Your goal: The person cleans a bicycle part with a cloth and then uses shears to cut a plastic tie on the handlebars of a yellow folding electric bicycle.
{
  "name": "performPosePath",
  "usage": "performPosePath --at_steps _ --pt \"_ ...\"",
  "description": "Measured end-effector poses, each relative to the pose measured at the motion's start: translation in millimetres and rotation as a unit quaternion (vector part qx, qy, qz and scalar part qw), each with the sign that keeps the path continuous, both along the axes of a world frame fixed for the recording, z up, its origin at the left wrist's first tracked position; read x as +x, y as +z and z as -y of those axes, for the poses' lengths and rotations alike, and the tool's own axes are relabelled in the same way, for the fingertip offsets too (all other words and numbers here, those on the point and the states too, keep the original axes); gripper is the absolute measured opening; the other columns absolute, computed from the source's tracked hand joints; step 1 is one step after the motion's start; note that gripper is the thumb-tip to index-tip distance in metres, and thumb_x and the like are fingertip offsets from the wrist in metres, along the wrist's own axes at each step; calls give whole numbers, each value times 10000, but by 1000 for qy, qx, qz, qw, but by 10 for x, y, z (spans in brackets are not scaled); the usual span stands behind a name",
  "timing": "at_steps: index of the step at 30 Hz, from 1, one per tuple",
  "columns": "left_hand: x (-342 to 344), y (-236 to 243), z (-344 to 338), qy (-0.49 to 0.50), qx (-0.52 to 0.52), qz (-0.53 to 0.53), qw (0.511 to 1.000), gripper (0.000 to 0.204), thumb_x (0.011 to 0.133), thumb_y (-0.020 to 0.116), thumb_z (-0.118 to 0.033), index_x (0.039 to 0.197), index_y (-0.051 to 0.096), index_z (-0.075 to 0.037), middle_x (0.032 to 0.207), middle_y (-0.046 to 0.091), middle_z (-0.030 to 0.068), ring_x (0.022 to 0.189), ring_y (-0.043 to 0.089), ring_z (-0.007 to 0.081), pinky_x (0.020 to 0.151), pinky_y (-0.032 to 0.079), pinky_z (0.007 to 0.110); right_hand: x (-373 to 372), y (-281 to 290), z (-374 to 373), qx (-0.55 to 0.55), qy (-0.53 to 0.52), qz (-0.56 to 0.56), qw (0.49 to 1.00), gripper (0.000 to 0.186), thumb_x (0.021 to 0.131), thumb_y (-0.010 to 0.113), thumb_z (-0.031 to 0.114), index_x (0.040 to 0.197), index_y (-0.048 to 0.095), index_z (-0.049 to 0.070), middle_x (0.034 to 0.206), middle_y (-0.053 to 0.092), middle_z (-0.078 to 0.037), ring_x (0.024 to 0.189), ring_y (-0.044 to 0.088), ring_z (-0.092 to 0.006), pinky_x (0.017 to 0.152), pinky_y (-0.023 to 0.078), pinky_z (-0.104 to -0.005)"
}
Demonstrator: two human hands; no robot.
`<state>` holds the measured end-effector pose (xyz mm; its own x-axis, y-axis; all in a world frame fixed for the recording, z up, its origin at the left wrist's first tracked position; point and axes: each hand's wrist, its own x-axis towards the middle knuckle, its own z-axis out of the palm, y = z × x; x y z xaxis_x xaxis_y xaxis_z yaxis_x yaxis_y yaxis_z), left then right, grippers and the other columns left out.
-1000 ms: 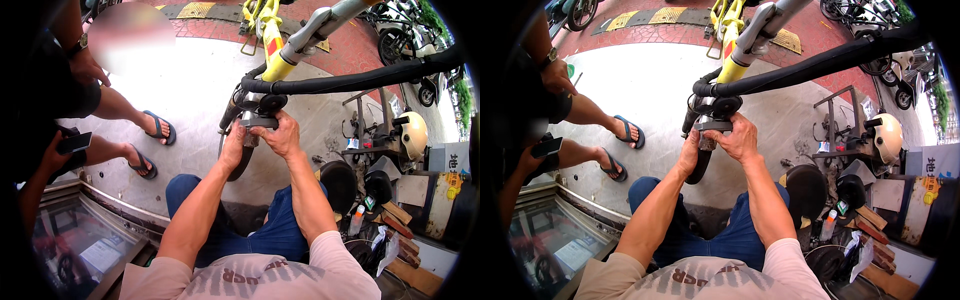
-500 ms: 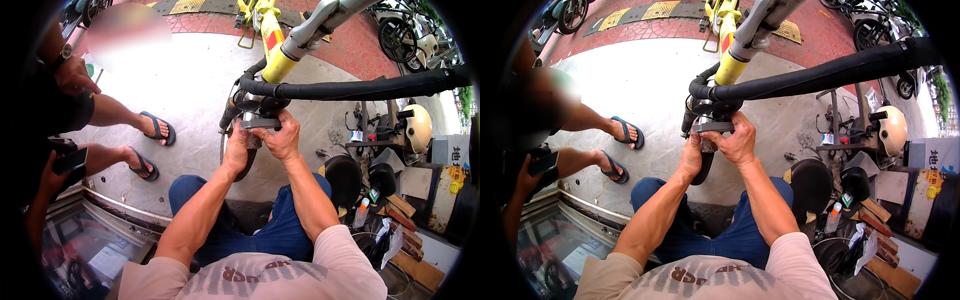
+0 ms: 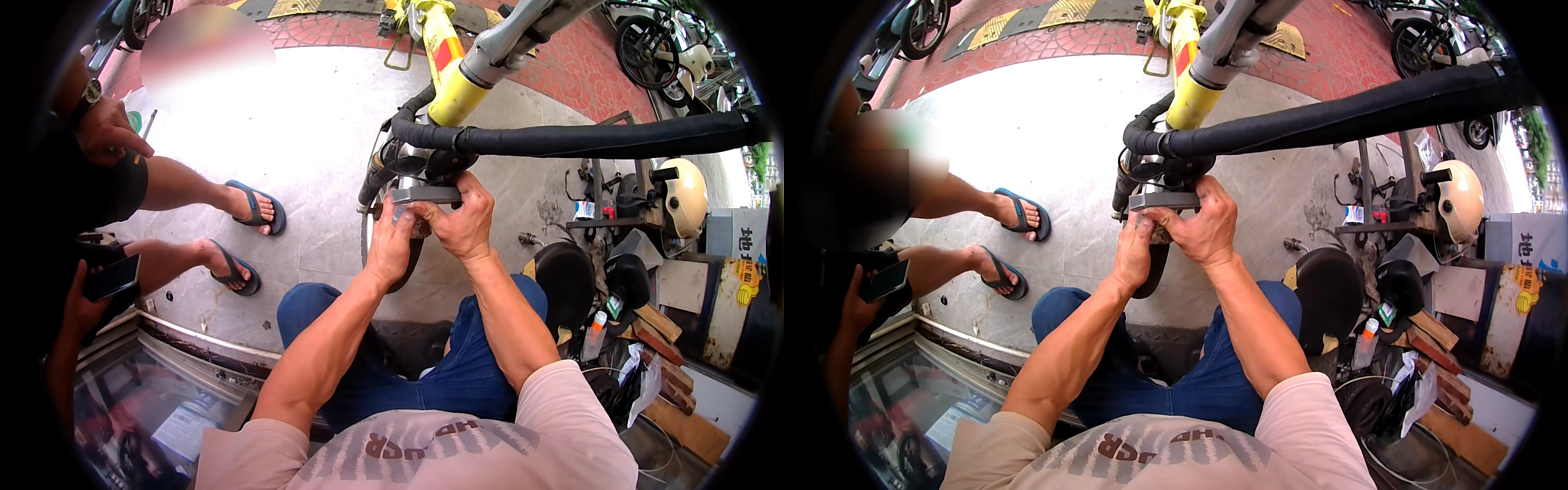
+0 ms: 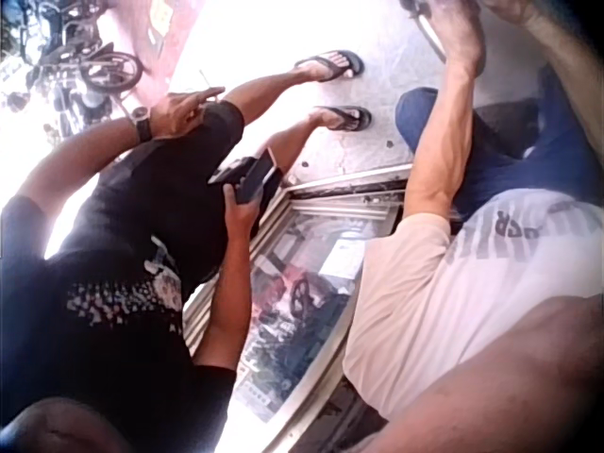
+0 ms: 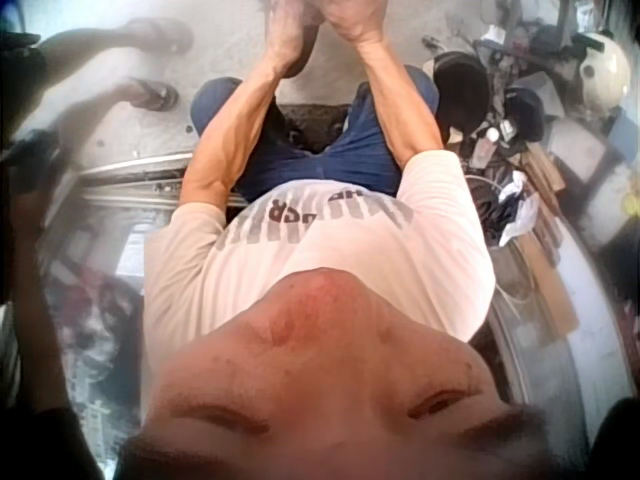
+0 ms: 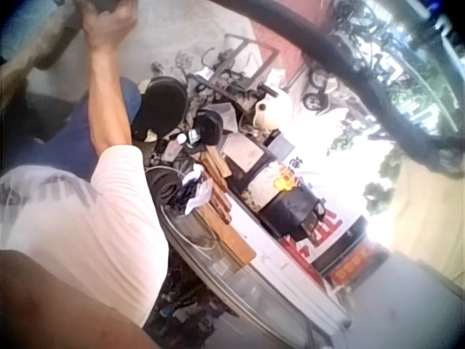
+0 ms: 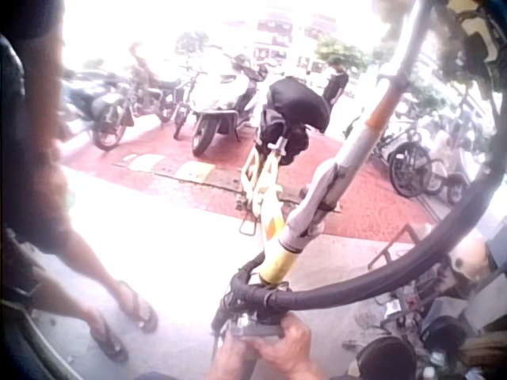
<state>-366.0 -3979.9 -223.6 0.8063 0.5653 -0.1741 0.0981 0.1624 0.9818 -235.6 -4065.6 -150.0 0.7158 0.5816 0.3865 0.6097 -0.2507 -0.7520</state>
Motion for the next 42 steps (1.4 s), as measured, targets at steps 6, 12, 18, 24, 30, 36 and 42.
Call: performPosePath --at_steps 6,12,18,24,30,36,42 --pt "18 131 3 2 39 -36 999 727 904 724 -341 1468 436 15 1150 702 225 1078 694 327 949 534 400 -27 -11 -17 -5 -16 3 1000 680 672 927 580 905 685 -11 833 687 -149 757 710 -329 678 561 -407" --pt "86 420 55 6 45 -103 994 795 789 843 -358 1408 477 -18 1148 717 222 1053 719 366 917 558 423 -33 -8 9 -23 -19 19 999 671 698 928 542 962 700 -32 865 716 -161 784 730 -307 713 572 -390" --pt "105 366 109 17 56 -123 991 833 769 858 -384 1416 478 -23 1190 702 220 1092 707 371 930 554 429 -50 -1 12 -26 -31 12 999 694 698 915 568 954 697 -39 844 712 -174 773 727 -321 705 569 -397" --pt "150 305 184 45 60 -99 992 798 779 844 -375 1403 494 -22 1224 680 236 1122 689 385 944 542 433 -45 2 23 -33 -39 8 999 689 700 916 561 943 690 -42 840 712 -179 759 721 -324 696 565 -395" --pt "177 180 255 61 86 -86 991 690 809 827 -304 1357 508 -33 1171 686 193 1070 687 320 926 537 409 -55 7 43 -43 -43 -6 998 701 696 917 569 947 691 -45 839 715 -176 756 724 -314 690 567 -390" --pt "192 60 318 80 128 -87 985 627 816 828 -236 1314 513 -22 1157 681 162 1038 678 257 917 537 378 -47 0 41 -30 -46 5 998 691 696 921 559 939 689 -46 831 717 -176 751 727 -300 687 569 -382" --pt "234 40 378 91 76 -78 990 630 811 835 -192 1323 513 -18 1158 662 128 1048 653 221 925 527 362 -44 3 51 -38 -51 9 998 682 696 921 556 925 685 -42 813 712 -172 736 723 -298 677 567 -378"
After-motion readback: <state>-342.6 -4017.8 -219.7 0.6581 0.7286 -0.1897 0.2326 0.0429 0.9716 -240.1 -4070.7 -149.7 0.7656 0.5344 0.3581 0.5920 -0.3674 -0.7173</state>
